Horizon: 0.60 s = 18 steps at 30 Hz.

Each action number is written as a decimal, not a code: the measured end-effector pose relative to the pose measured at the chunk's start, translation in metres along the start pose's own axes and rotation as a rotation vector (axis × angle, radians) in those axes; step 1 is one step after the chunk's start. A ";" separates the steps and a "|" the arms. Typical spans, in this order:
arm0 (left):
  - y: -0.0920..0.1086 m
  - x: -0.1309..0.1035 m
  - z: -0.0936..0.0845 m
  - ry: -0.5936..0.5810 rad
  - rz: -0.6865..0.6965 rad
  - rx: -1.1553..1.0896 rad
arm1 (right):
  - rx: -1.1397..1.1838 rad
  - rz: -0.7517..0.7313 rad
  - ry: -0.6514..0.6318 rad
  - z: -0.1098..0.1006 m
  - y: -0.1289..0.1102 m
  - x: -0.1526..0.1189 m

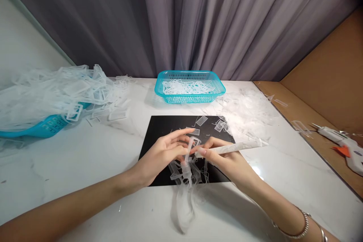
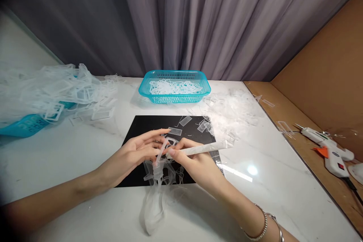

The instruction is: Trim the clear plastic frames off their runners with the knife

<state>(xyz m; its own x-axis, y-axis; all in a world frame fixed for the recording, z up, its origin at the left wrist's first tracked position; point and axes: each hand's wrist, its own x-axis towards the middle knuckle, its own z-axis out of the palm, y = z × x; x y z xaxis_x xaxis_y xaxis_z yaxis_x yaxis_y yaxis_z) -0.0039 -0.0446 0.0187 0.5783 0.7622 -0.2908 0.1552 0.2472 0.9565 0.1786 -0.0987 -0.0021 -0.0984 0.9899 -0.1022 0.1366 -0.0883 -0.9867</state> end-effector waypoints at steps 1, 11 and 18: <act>0.001 -0.001 0.000 -0.011 -0.007 0.000 | -0.004 0.004 0.010 0.000 0.000 0.000; 0.007 -0.003 -0.002 -0.065 0.010 -0.001 | 0.092 0.011 -0.075 0.001 -0.002 0.001; 0.002 -0.002 -0.001 -0.089 0.023 -0.005 | 0.062 -0.031 -0.053 0.002 -0.002 0.001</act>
<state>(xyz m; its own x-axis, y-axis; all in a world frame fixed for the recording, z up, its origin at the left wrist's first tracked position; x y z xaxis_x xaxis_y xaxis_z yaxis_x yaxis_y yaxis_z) -0.0059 -0.0453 0.0210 0.6503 0.7117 -0.2657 0.1375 0.2337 0.9625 0.1763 -0.0979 -0.0007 -0.1543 0.9851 -0.0761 0.0713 -0.0657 -0.9953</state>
